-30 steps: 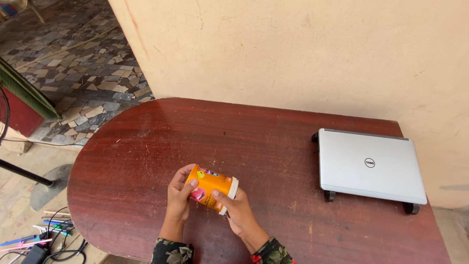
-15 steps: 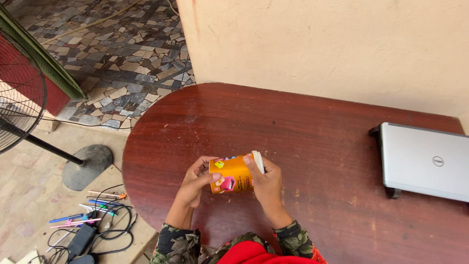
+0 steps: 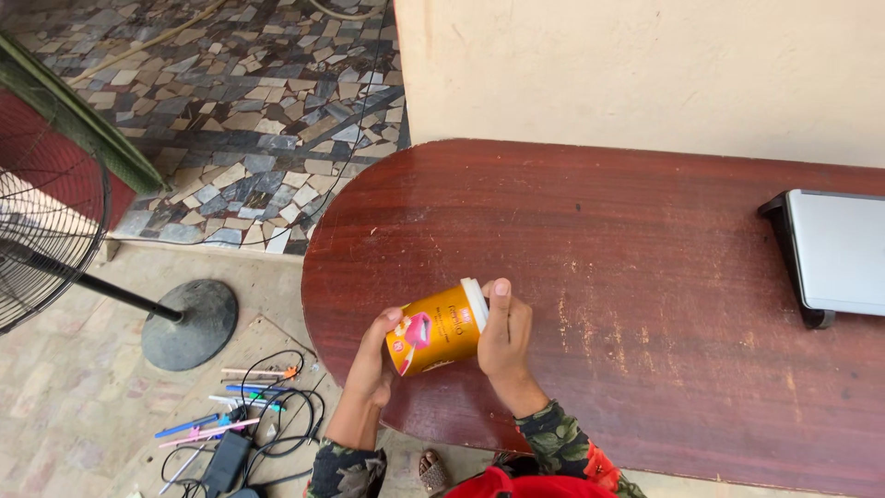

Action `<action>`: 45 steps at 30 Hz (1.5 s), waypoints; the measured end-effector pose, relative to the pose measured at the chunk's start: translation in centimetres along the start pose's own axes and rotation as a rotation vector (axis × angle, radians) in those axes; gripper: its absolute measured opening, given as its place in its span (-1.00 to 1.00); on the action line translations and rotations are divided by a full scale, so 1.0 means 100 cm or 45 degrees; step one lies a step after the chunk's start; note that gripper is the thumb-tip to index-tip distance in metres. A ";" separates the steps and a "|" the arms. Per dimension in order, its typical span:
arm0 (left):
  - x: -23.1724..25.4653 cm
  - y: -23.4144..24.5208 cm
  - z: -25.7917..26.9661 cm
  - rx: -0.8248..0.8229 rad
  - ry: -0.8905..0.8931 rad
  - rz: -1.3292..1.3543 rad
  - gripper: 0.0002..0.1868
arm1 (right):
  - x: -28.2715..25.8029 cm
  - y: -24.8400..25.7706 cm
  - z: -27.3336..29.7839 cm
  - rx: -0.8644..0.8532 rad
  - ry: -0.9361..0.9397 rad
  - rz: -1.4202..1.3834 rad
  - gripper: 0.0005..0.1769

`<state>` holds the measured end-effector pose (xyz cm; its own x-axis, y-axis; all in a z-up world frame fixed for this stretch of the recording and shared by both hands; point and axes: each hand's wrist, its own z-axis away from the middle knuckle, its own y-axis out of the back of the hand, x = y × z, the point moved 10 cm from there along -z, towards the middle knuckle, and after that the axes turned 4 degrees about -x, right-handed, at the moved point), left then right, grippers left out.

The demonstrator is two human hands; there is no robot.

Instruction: The person assembles a metal laptop stand from three separate pieces on a wooden table. They then wipe the stand and a laptop with a cloth, open the laptop to wipe the screen and keyboard, and place the laptop on the assembled stand.

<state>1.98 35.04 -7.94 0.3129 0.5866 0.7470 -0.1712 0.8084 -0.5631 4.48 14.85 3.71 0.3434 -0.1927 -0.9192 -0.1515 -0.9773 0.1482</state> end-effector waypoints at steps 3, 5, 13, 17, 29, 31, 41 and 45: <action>-0.012 0.008 0.007 0.077 0.145 0.176 -0.49 | -0.027 -0.018 -0.006 -0.055 0.166 0.131 -0.36; -0.018 0.010 0.010 0.083 0.197 0.206 -0.43 | -0.035 -0.027 -0.009 -0.093 0.222 0.180 -0.38; -0.035 -0.010 0.005 -0.264 0.189 0.563 -0.30 | -0.004 -0.032 -0.035 -0.292 0.395 -0.244 -0.48; -0.025 -0.042 -0.001 -0.633 0.280 0.323 -0.13 | 0.021 -0.033 -0.066 -0.476 0.331 -0.367 -0.49; 0.093 -0.080 -0.109 0.116 -0.582 -1.414 0.14 | 0.092 -0.013 -0.133 -0.138 -0.200 -0.518 -0.76; 0.091 -0.075 -0.120 0.195 -0.619 -1.355 0.07 | 0.105 -0.002 -0.135 -0.088 -0.283 -0.430 -0.75; 0.063 -0.044 -0.141 0.241 -0.561 -1.292 0.19 | 0.191 0.008 -0.067 0.001 -0.813 -0.746 -0.89; 0.055 -0.029 -0.130 0.342 -0.450 -1.406 0.38 | 0.213 0.018 -0.041 0.056 -0.993 -0.656 -0.89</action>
<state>16.39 35.28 -6.79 0.1465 -0.4868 0.8612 -0.1739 0.8443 0.5068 15.30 8.62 -14.13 -0.3383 0.3922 -0.8554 -0.1938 -0.9186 -0.3445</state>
